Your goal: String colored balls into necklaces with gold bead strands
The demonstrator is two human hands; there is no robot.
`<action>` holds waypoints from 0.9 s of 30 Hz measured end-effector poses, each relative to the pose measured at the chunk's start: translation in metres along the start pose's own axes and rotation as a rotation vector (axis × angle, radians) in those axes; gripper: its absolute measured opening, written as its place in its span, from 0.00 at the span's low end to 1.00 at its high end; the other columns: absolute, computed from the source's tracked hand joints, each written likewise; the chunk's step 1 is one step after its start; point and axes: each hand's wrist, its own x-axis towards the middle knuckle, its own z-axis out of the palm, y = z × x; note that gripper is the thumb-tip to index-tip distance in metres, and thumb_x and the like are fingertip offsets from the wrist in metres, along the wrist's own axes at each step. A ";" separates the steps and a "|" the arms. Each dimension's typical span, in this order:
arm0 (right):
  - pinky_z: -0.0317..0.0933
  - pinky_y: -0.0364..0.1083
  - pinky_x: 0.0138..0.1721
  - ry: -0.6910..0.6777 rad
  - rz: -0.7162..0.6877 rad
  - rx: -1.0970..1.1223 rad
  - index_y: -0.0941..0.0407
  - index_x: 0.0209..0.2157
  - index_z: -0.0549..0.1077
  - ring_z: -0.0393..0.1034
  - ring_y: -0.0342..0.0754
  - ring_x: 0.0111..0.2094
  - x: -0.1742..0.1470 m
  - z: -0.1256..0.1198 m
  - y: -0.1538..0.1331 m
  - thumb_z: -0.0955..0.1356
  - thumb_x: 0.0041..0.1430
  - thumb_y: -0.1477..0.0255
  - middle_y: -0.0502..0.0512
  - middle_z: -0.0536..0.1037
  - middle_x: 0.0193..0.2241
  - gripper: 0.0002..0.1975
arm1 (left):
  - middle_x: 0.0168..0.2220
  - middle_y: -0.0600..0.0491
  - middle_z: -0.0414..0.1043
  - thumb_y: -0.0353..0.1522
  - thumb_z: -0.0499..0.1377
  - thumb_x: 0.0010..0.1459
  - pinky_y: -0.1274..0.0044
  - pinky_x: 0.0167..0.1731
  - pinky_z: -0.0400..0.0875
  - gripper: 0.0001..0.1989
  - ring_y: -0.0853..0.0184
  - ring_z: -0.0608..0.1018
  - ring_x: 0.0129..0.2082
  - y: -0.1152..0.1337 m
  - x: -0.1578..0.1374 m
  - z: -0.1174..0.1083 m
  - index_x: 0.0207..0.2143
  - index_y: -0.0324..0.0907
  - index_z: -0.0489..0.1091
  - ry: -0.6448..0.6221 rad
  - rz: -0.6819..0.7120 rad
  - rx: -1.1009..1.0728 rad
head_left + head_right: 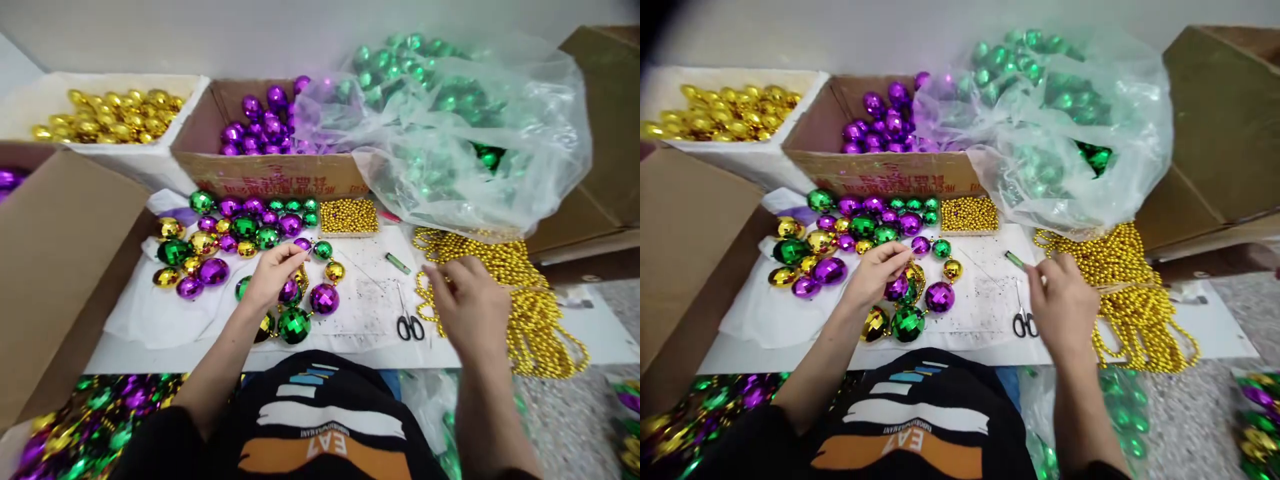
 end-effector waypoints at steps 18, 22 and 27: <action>0.56 0.40 0.23 -0.655 0.570 1.532 0.56 0.27 0.74 0.63 0.39 0.20 -0.019 0.115 -0.078 0.76 0.45 0.65 0.47 0.73 0.19 0.12 | 0.18 0.61 0.58 0.42 0.64 0.51 0.81 0.19 0.49 0.15 0.77 0.57 0.18 -0.025 0.006 0.009 0.27 0.39 0.70 -0.101 -0.061 0.061; 0.54 0.39 0.20 -0.357 0.531 1.576 0.55 0.28 0.70 0.61 0.38 0.20 -0.024 0.102 -0.070 0.73 0.53 0.65 0.46 0.71 0.23 0.11 | 0.18 0.60 0.60 0.41 0.62 0.52 0.81 0.20 0.50 0.13 0.76 0.58 0.18 -0.028 0.013 0.015 0.26 0.39 0.70 -0.162 -0.034 0.176; 0.58 0.39 0.20 -0.281 0.186 1.264 0.56 0.28 0.71 0.66 0.38 0.27 -0.013 0.095 -0.069 0.70 0.59 0.66 0.55 0.72 0.48 0.10 | 0.22 0.57 0.66 0.36 0.59 0.55 0.79 0.25 0.57 0.11 0.73 0.65 0.23 -0.018 0.017 0.024 0.24 0.38 0.70 -0.289 0.094 0.407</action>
